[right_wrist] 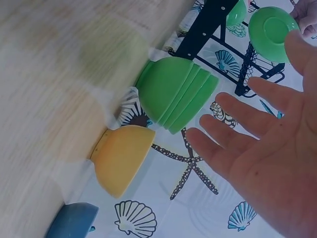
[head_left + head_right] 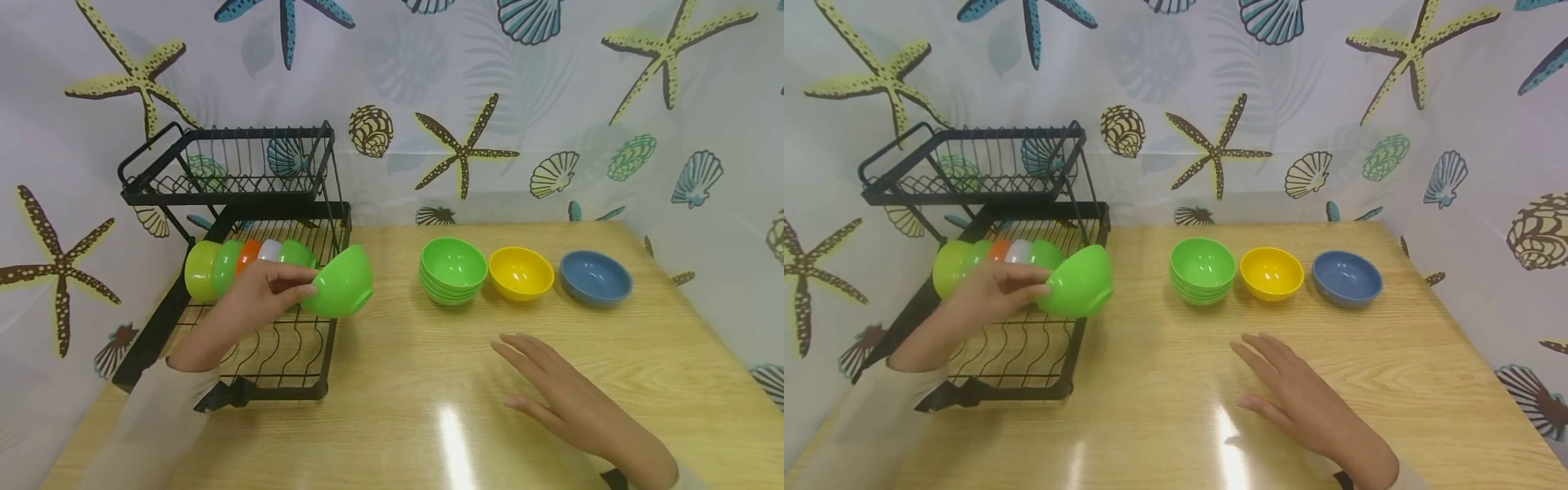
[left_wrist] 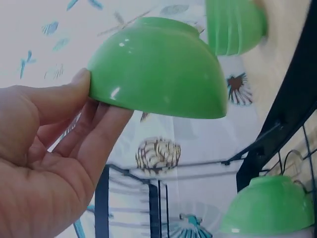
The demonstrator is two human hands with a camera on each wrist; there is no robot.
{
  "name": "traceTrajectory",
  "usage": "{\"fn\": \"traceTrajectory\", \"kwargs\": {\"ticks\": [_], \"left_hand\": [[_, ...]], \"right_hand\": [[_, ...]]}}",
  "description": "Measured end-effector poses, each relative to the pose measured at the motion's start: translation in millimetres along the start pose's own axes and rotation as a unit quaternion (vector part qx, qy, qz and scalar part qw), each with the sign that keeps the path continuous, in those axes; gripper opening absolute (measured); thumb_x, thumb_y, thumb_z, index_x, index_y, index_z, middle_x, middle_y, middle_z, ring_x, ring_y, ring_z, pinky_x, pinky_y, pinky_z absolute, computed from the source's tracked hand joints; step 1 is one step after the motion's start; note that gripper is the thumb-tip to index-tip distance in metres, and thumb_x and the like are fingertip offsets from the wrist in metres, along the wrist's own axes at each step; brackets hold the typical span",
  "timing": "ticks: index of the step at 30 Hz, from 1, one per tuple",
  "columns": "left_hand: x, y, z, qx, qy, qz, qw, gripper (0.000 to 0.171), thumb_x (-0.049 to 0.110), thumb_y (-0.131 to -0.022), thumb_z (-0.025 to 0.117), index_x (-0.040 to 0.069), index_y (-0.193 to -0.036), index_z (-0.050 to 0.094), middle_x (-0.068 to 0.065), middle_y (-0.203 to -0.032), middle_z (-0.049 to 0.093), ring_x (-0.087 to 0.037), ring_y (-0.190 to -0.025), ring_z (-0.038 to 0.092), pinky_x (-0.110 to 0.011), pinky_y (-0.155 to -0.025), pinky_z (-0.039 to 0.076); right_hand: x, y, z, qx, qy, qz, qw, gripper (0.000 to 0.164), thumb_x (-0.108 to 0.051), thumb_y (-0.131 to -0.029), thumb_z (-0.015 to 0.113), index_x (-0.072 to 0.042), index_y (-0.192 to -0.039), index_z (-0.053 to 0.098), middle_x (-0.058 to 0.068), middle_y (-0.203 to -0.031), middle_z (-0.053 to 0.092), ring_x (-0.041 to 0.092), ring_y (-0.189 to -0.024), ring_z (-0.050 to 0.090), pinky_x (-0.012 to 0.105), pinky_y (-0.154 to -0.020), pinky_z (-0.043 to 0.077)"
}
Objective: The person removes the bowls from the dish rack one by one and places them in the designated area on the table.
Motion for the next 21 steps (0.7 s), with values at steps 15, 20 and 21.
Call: {"fn": "traceTrajectory", "kwargs": {"ticks": [15,20,21], "left_hand": [[66.3,42.6,45.8,0.004,-0.078,0.272,0.9592,0.022,-0.005,-0.078,0.073,0.003,-0.099,0.074,-0.003,-0.095,0.072,-0.011,-0.083,0.065,-0.023,-0.072,0.057],[84.8,55.9,67.0,0.005,-0.118,0.332,0.9358,0.025,-0.007,-0.074,0.075,0.003,-0.097,0.074,-0.005,-0.093,0.072,-0.013,-0.082,0.068,-0.016,-0.074,0.056],[89.2,59.3,71.0,0.014,-0.126,0.352,0.9272,0.026,-0.008,-0.073,0.076,0.003,-0.096,0.074,-0.006,-0.092,0.071,-0.013,-0.081,0.069,-0.015,-0.074,0.055]], "right_hand": [[-30,-12,-23,0.079,-0.008,-0.089,0.993,0.069,-0.043,-0.094,0.058,-0.010,-0.149,0.033,0.008,-0.153,0.032,0.020,-0.136,0.035,0.013,-0.114,0.017],[-46,-15,-32,0.125,-0.021,-0.129,0.984,0.070,-0.050,-0.098,0.043,0.000,-0.146,0.034,0.014,-0.149,0.036,0.018,-0.136,0.035,0.015,-0.114,0.021],[-49,-15,-33,0.131,-0.022,-0.138,0.981,0.070,-0.049,-0.098,0.043,0.001,-0.145,0.035,0.015,-0.149,0.037,0.018,-0.136,0.035,0.016,-0.114,0.021]]}}
Point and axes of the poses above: each hand's wrist, its own y-axis away from the middle knuckle, its own z-axis out of the palm, x = y × z, the point moved 9 cm from there along -y, towards the middle knuckle
